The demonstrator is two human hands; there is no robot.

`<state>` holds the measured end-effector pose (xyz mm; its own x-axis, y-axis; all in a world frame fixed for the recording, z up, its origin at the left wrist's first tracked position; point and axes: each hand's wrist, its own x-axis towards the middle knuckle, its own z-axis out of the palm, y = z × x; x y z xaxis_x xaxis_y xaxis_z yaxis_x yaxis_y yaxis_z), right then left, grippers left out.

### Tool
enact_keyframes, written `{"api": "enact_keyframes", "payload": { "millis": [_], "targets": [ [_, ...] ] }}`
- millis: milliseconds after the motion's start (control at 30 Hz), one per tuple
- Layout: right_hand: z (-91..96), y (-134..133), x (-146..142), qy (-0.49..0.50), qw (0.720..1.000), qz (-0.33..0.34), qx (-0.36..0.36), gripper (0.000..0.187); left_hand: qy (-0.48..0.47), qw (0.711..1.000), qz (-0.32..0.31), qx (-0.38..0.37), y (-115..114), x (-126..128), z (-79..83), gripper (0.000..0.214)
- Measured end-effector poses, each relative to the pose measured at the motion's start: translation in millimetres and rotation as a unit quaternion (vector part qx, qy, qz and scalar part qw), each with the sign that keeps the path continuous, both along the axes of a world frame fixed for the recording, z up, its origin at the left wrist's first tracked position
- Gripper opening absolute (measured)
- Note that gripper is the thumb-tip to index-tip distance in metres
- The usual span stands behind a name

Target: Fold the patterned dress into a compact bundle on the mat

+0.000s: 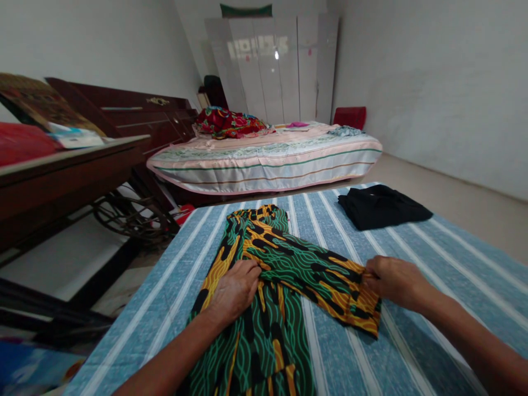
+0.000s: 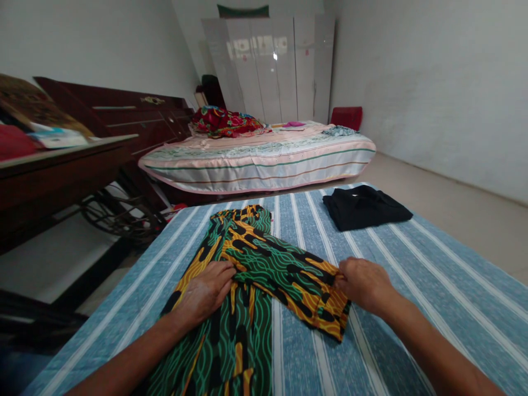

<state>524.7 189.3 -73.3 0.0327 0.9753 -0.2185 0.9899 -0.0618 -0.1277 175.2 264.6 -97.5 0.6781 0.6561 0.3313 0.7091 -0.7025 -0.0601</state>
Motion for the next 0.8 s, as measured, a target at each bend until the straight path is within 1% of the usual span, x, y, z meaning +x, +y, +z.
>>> {"api": "enact_keyframes", "payload": {
  "millis": [67,200,267,333,400,467,500,567,600,633,700,733,800],
  "targets": [
    [-1.0,2,4,0.012,1.000,0.013,-0.005,0.018,0.004,1.000,0.003,-0.001,-1,1,0.7,0.018],
    [-10.1,9,22,0.052,0.999,0.010,-0.006,0.009,0.012,1.000,0.005,0.000,-1,2,0.7,0.018],
    [-13.1,10,28,0.053,0.998,0.013,-0.022,0.006,0.011,1.000,0.005,-0.003,-1,2,0.6,0.019],
    [-9.4,8,29,0.030,0.999,0.004,-0.028,0.009,0.008,1.000,0.004,-0.006,-1,1,0.5,0.019],
    [2.4,1,23,-0.008,1.000,-0.008,-0.006,0.017,0.002,1.000,0.000,-0.008,0,0,0.6,0.018],
    [18.7,-11,7,-0.030,0.999,0.013,0.020,0.019,-0.001,1.000,-0.004,-0.011,1,0,0.8,0.016],
    [26.4,-17,-3,-0.021,0.998,0.049,0.023,0.017,0.001,1.000,-0.005,-0.012,1,0,1.0,0.015],
    [36.8,-28,-26,0.015,0.991,0.136,0.000,0.014,0.006,1.000,-0.006,-0.013,1,1,1.4,0.015],
    [38.9,-32,-37,0.021,0.986,0.168,-0.012,0.016,0.007,1.000,-0.005,-0.012,1,1,1.7,0.015],
    [39.0,-35,-47,0.012,0.983,0.179,-0.031,0.019,0.007,1.000,-0.004,-0.012,1,1,2.1,0.016],
    [36.0,-36,-58,-0.024,0.981,0.181,-0.067,0.025,0.003,1.000,-0.004,-0.013,1,1,2.9,0.016],
    [34.2,-36,-60,-0.037,0.980,0.179,-0.082,0.028,0.002,1.000,-0.005,-0.014,1,1,3.2,0.017],
    [33.2,-34,-55,-0.028,0.977,0.191,-0.092,0.033,0.002,1.000,-0.008,-0.015,1,1,3.6,0.018]
  ]
}}
